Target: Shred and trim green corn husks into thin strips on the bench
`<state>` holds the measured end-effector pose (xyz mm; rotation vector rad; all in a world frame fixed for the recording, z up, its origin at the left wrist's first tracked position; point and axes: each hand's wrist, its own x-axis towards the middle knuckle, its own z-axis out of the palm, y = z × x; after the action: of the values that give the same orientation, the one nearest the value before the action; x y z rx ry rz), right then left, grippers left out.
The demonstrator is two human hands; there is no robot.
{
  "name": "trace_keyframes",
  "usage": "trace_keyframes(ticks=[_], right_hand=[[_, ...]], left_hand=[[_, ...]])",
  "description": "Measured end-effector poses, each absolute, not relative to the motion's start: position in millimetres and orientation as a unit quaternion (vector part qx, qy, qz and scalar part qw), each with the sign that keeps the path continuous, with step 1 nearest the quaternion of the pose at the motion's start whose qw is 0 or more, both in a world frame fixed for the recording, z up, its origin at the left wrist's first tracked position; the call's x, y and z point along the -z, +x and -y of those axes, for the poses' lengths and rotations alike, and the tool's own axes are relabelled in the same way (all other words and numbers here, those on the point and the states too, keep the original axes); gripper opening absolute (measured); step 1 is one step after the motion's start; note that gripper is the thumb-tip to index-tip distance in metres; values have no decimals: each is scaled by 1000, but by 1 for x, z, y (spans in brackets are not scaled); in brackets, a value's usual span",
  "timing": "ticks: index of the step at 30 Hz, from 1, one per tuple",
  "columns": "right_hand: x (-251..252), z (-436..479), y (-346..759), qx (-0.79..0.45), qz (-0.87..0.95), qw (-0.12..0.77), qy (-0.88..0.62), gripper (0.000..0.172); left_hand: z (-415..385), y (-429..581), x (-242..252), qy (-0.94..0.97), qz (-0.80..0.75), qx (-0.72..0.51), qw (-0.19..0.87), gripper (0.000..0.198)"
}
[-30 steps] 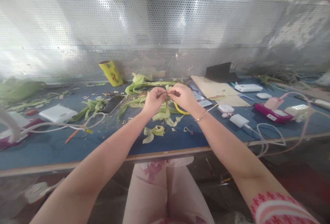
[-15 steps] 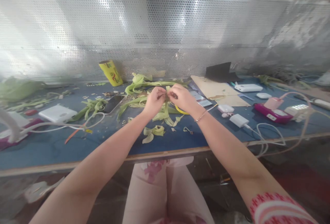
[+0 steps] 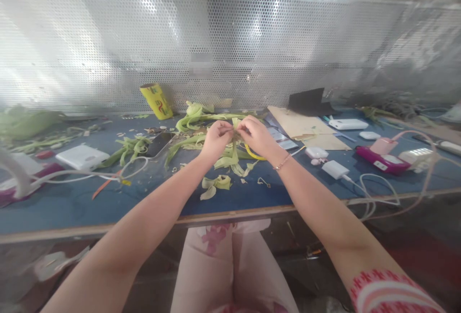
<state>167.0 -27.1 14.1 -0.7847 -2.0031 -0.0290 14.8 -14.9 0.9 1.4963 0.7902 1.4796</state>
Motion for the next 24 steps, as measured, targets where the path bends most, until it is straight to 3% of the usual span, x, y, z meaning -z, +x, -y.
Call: trace_keyframes(ticks=[17, 24], right_hand=[[-10, 19, 174, -59, 802, 469, -366, 12], [-14, 22, 174, -10, 791, 469, -392, 9]], left_hand=[[9, 14, 4, 617, -343, -574, 414, 13], [5, 13, 4, 610, -347, -582, 411, 16]])
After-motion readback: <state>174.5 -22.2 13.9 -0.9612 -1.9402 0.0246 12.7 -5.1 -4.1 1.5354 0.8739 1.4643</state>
